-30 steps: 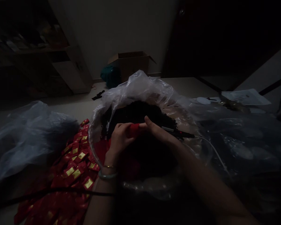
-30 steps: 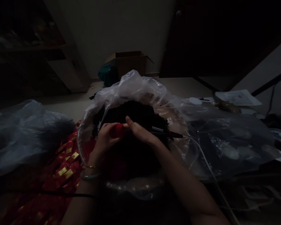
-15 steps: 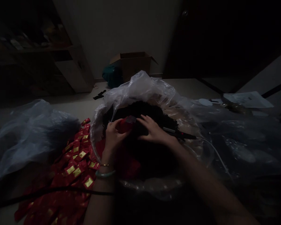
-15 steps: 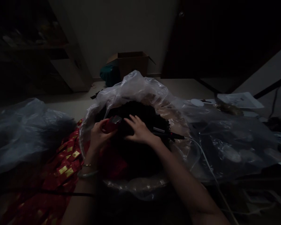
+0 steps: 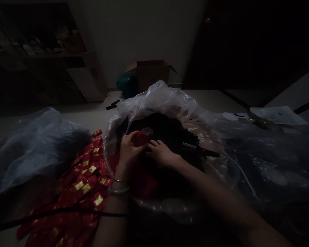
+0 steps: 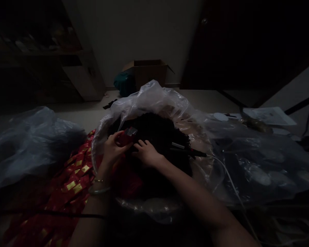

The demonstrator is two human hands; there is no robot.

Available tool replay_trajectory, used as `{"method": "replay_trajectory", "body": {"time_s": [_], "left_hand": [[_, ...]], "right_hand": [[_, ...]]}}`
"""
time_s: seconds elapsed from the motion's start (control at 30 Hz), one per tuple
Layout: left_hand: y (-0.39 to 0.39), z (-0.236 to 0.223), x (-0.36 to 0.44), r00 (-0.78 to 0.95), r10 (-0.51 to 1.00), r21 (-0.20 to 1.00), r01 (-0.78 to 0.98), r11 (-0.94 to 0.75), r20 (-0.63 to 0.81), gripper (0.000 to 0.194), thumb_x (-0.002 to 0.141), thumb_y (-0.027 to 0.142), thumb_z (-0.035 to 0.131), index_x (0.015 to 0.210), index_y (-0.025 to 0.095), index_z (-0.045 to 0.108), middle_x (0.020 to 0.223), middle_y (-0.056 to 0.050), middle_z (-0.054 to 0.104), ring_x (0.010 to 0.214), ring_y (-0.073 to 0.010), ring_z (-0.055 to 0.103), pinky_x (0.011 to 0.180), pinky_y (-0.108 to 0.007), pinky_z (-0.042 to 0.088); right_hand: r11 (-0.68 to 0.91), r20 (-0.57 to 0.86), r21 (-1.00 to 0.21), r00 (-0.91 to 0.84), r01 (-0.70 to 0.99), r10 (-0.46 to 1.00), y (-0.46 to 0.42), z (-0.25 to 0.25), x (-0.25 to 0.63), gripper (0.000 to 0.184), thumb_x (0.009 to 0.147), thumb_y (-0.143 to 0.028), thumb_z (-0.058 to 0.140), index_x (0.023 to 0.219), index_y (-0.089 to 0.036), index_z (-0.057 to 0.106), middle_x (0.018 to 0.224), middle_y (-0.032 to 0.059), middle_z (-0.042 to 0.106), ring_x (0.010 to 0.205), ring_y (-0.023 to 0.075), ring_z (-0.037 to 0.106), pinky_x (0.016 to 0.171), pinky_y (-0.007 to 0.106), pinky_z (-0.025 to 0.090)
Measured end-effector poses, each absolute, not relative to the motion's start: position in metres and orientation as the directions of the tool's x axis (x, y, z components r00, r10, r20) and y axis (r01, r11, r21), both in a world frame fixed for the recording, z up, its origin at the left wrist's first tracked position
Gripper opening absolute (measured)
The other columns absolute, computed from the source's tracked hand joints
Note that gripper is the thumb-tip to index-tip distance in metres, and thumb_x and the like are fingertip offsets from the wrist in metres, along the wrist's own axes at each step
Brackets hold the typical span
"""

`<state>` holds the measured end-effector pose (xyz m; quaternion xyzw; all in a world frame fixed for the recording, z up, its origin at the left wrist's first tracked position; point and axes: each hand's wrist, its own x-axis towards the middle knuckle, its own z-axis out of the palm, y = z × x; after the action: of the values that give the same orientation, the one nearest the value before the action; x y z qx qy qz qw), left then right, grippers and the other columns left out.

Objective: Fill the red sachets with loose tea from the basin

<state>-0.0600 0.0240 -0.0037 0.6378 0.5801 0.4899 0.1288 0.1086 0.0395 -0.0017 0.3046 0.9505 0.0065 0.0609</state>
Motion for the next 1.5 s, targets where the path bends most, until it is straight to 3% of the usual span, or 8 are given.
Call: {"method": "replay_trajectory", "body": {"time_s": [0.17,0.3,0.4,0.53,0.73,1.13,1.3,1.5], "left_hand": [[0.024,-0.005,-0.058,-0.169,0.874,0.751,0.599,-0.276,0.456,0.048,0.059,0.031,0.078,0.104,0.022,0.064,0.090,-0.004,0.066,0.084,-0.0199,0.060,0.073,-0.032,0.049],[0.025,-0.005,-0.058,-0.174,0.879,0.764,0.586,-0.271,0.444,0.047,0.060,0.031,0.077,0.104,0.021,0.063,0.092,-0.004,0.066,0.083,-0.0200,0.061,0.072,-0.032,0.049],[0.025,-0.005,-0.058,-0.179,0.875,0.763,0.586,-0.273,0.450,0.045,0.061,0.031,0.076,0.104,0.021,0.063,0.092,-0.004,0.066,0.081,-0.0196,0.060,0.072,-0.032,0.049],[0.025,-0.004,-0.058,-0.167,0.881,0.757,0.596,-0.269,0.443,0.045,0.061,0.030,0.076,0.103,0.020,0.064,0.091,-0.005,0.066,0.081,-0.0195,0.061,0.072,-0.032,0.049],[0.024,-0.003,-0.057,-0.156,0.888,0.751,0.606,-0.261,0.434,0.046,0.062,0.030,0.076,0.105,0.021,0.064,0.093,-0.005,0.066,0.082,-0.0201,0.061,0.072,-0.032,0.049],[0.026,-0.008,-0.054,-0.126,0.885,0.730,0.623,-0.282,0.449,0.048,0.060,0.030,0.078,0.105,0.021,0.063,0.091,-0.005,0.066,0.081,-0.0190,0.059,0.071,-0.032,0.049],[0.027,-0.009,-0.054,-0.117,0.887,0.732,0.618,-0.286,0.446,0.049,0.060,0.030,0.078,0.106,0.021,0.063,0.094,-0.005,0.065,0.083,-0.0198,0.060,0.073,-0.033,0.049],[0.028,-0.012,-0.053,-0.092,0.893,0.729,0.617,-0.296,0.441,0.050,0.060,0.030,0.077,0.107,0.020,0.062,0.091,-0.005,0.064,0.082,-0.0196,0.059,0.073,-0.033,0.049]], "right_hand": [[0.665,0.037,0.029,-0.666,0.746,0.745,0.050,-0.003,0.135,0.044,0.071,-0.033,0.069,0.113,-0.023,0.061,0.130,0.0122,0.050,0.116,0.0324,0.042,0.088,0.044,0.038],[0.501,0.062,-0.056,-0.498,0.864,0.865,0.056,-0.014,0.135,0.085,0.064,-0.053,0.072,0.136,-0.020,0.041,0.146,0.0200,0.030,0.129,0.0391,0.030,0.095,0.051,0.034],[0.554,0.010,-0.068,-0.555,0.830,0.832,0.061,-0.022,0.118,0.100,0.058,-0.063,0.072,0.141,-0.022,0.035,0.150,0.0209,0.023,0.134,0.0437,0.020,0.101,0.059,0.024],[0.721,-0.036,-0.087,-0.725,0.688,0.688,0.076,-0.024,0.091,0.081,0.060,-0.056,0.074,0.130,-0.022,0.051,0.143,0.0175,0.037,0.132,0.0409,0.025,0.104,0.058,0.019],[0.830,0.031,-0.139,-0.836,0.540,0.548,0.084,-0.018,0.084,0.076,0.060,-0.037,0.077,0.128,-0.018,0.051,0.131,0.0144,0.050,0.121,0.0316,0.039,0.099,0.047,0.030],[0.768,0.199,-0.060,-0.746,0.637,0.635,0.064,-0.019,0.142,0.027,0.078,-0.031,0.059,0.102,-0.020,0.065,0.117,0.0112,0.058,0.101,0.0274,0.049,0.082,0.039,0.039],[0.722,0.379,-0.262,-0.620,0.640,0.687,0.070,-0.026,0.144,0.018,0.078,-0.025,0.056,0.092,-0.019,0.065,0.100,0.0092,0.063,0.090,0.0219,0.053,0.078,0.033,0.044],[0.490,0.452,-0.763,-0.195,0.421,0.871,0.072,-0.015,0.139,0.017,0.075,-0.031,0.057,0.084,-0.020,0.065,0.088,0.0050,0.066,0.085,0.0198,0.060,0.082,0.033,0.045]]}}
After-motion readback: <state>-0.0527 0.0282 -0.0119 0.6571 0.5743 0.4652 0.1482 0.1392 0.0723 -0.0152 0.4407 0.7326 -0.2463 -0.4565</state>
